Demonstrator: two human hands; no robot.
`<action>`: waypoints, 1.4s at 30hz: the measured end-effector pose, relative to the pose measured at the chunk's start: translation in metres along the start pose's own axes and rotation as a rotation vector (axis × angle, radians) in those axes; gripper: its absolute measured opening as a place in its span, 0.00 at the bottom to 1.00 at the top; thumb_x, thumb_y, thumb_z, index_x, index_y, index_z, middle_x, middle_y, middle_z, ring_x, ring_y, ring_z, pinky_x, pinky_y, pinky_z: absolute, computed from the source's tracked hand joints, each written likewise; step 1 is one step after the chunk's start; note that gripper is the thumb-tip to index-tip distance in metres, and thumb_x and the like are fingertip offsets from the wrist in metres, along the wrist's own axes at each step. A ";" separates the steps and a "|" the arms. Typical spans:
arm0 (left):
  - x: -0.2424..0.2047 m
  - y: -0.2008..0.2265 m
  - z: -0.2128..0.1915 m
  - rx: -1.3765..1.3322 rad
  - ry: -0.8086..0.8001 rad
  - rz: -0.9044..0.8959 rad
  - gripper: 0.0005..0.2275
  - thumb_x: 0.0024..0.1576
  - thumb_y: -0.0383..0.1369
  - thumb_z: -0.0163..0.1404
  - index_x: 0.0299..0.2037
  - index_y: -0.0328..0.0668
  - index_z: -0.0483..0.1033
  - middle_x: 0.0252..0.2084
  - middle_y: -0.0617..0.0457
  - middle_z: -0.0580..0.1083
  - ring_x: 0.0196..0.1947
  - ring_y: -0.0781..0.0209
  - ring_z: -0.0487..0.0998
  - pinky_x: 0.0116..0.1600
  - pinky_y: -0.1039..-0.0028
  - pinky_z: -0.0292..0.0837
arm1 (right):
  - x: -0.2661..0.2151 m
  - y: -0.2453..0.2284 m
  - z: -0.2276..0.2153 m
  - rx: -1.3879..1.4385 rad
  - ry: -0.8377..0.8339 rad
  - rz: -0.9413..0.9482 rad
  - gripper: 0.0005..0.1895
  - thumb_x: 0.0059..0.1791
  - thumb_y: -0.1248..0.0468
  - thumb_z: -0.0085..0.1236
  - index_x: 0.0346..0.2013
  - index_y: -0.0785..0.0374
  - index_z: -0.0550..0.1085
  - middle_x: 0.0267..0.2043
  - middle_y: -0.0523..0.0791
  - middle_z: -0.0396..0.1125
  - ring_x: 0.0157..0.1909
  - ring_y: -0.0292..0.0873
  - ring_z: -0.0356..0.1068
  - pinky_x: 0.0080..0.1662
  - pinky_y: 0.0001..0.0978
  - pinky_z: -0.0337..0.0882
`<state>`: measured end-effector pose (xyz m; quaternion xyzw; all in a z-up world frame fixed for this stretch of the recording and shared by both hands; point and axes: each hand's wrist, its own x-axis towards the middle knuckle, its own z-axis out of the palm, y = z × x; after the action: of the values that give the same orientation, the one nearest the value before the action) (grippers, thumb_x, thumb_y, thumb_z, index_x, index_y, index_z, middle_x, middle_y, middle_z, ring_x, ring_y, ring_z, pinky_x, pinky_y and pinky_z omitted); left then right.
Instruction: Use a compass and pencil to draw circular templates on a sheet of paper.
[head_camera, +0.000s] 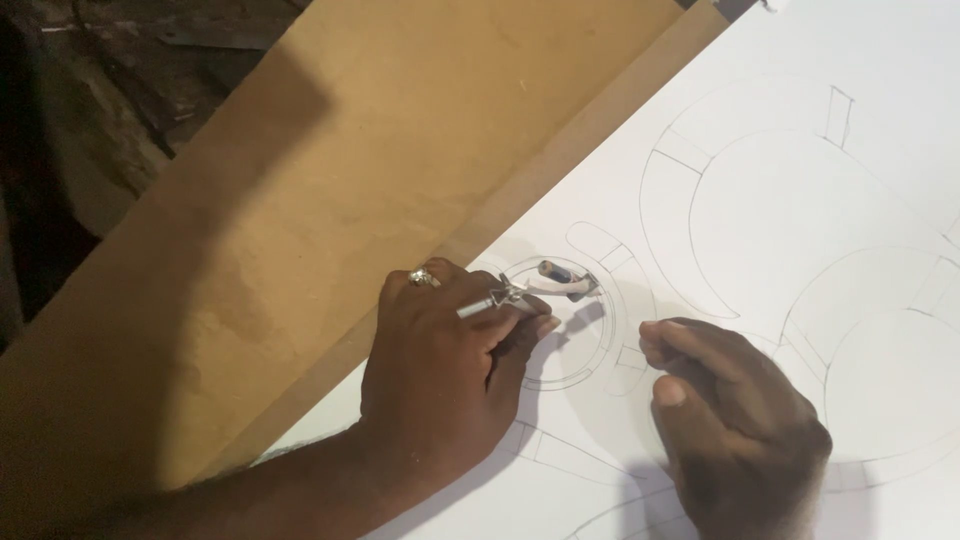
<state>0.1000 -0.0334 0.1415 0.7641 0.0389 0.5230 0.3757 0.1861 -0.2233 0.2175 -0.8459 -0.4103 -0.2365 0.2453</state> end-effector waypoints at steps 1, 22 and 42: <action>0.000 0.000 0.000 0.000 -0.001 0.000 0.03 0.57 0.33 0.56 0.34 0.45 0.82 0.31 0.56 0.76 0.38 0.53 0.74 0.46 0.59 0.58 | 0.000 0.001 0.000 0.001 0.000 0.001 0.15 0.49 0.65 0.57 0.49 0.69 0.77 0.47 0.50 0.77 0.50 0.42 0.80 0.48 0.32 0.80; -0.002 0.000 0.001 0.089 -0.033 0.059 0.04 0.56 0.32 0.56 0.35 0.44 0.82 0.32 0.54 0.76 0.40 0.51 0.73 0.46 0.56 0.58 | -0.002 0.000 0.000 0.022 0.007 -0.112 0.13 0.51 0.66 0.58 0.48 0.70 0.76 0.47 0.51 0.77 0.49 0.43 0.80 0.49 0.32 0.81; -0.008 0.002 0.001 0.110 0.108 0.210 0.10 0.49 0.31 0.58 0.41 0.44 0.77 0.37 0.55 0.75 0.43 0.53 0.74 0.52 0.57 0.60 | 0.037 -0.029 0.021 0.173 -0.086 -0.250 0.18 0.43 0.76 0.63 0.47 0.70 0.76 0.48 0.51 0.72 0.46 0.40 0.78 0.46 0.28 0.82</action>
<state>0.0963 -0.0395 0.1365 0.7542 0.0074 0.5969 0.2737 0.1868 -0.1735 0.2299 -0.7734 -0.5413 -0.1925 0.2680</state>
